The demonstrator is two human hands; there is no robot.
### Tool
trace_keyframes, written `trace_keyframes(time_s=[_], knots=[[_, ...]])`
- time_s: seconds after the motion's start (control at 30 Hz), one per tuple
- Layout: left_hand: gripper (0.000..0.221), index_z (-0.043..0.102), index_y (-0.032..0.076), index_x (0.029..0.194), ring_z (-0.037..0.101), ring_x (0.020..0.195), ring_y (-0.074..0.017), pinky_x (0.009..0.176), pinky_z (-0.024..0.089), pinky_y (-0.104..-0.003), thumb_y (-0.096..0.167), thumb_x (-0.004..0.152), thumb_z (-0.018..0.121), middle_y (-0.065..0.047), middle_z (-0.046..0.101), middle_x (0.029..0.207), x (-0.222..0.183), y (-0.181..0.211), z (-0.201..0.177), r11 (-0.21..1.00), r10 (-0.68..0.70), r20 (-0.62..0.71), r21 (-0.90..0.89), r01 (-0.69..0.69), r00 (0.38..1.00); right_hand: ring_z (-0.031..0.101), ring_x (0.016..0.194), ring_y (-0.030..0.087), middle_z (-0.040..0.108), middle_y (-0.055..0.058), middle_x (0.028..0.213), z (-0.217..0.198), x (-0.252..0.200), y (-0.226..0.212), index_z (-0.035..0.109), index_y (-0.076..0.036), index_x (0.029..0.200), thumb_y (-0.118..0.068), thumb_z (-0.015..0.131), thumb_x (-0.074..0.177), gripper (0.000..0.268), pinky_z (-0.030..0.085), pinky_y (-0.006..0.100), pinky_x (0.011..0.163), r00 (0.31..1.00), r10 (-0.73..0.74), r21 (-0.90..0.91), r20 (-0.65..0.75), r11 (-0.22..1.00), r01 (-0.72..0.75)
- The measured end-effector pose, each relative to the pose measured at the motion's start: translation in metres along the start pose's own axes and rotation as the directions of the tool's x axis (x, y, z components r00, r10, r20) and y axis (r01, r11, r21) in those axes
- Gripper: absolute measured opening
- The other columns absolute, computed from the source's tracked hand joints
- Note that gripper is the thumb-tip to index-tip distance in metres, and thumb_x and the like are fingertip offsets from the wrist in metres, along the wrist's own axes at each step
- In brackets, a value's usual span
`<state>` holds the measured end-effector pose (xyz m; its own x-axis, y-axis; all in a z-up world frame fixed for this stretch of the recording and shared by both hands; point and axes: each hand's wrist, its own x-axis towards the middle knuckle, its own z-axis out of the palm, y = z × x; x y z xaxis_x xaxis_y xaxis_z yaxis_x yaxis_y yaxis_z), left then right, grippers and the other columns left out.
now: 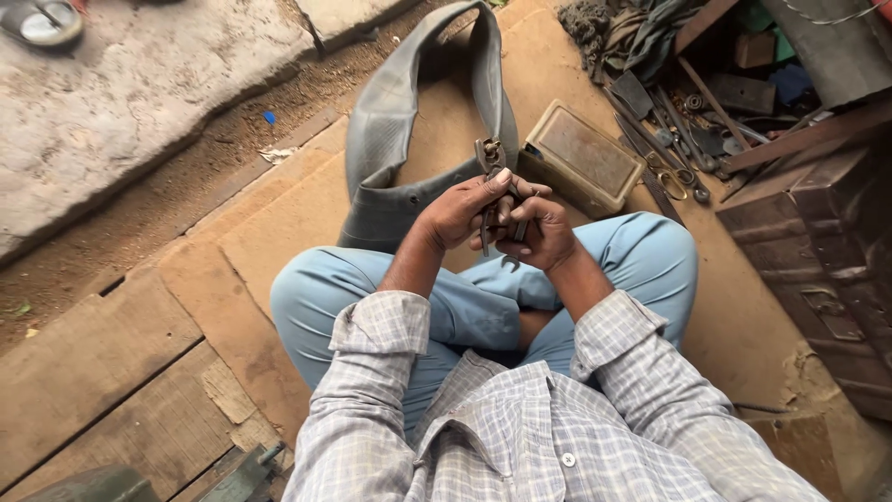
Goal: Repairing a motorcycle tire inner tube using tools and a patch kit.
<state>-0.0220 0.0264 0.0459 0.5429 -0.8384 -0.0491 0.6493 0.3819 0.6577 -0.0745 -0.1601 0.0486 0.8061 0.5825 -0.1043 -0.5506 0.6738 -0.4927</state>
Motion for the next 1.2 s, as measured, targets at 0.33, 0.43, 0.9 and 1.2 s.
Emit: trace_keyframes(time_s=[0.33, 0.43, 0.9, 1.2], knots=[[0.047, 0.062, 0.006, 0.106, 0.075, 0.106, -0.0284, 0.097, 0.061, -0.041, 0.05, 0.103, 0.047, -0.017, 0.076, 0.109, 0.004, 0.01, -0.026, 0.989, 0.144, -0.266, -0.004, -0.15, 0.953, 0.073, 0.074, 0.021, 0.078, 0.017, 0.105, 0.018, -0.014, -0.015, 0.062, 0.001, 0.119, -0.025, 0.059, 0.1, 0.032, 0.037, 0.018, 0.039, 0.884, 0.028, -0.524, -0.467, 0.796, -0.303], [0.045, 0.062, 0.007, 0.102, 0.077, 0.095, -0.0284, 0.084, 0.065, -0.043, 0.05, 0.102, 0.049, -0.015, 0.075, 0.097, 0.007, 0.013, -0.026, 0.988, 0.156, -0.4, 0.076, -0.137, 0.903, 0.063, 0.058, 0.012, 0.078, 0.016, 0.096, -0.015, -0.023, -0.011, 0.064, 0.001, 0.113, -0.026, 0.065, 0.099, 0.03, 0.037, 0.019, 0.041, 0.813, -0.136, -0.629, -0.566, 0.709, -0.318], [0.036, 0.06, 0.003, 0.095, 0.074, 0.077, -0.0242, 0.072, 0.064, -0.037, 0.038, 0.101, 0.059, -0.015, 0.073, 0.086, 0.024, -0.021, -0.031, 0.964, 0.264, -0.57, 0.162, -0.209, 0.778, 0.06, 0.126, 0.03, 0.064, 0.02, 0.134, 0.049, 0.014, 0.015, 0.053, -0.004, 0.142, -0.059, 0.088, 0.07, 0.098, 0.047, 0.042, 0.104, 0.799, -0.467, -0.897, -0.379, -0.025, -0.441], [0.044, 0.065, -0.001, 0.106, 0.073, 0.084, -0.02, 0.075, 0.061, -0.034, 0.043, 0.101, 0.059, -0.012, 0.076, 0.094, 0.028, -0.026, -0.03, 0.944, 0.257, -0.542, 0.319, -0.088, 0.8, 0.068, 0.119, 0.026, 0.071, 0.019, 0.125, 0.046, 0.011, 0.016, 0.059, 0.004, 0.135, -0.053, 0.089, 0.068, 0.094, 0.052, 0.038, 0.101, 0.772, -0.378, -0.84, -0.51, 0.026, -0.542]])
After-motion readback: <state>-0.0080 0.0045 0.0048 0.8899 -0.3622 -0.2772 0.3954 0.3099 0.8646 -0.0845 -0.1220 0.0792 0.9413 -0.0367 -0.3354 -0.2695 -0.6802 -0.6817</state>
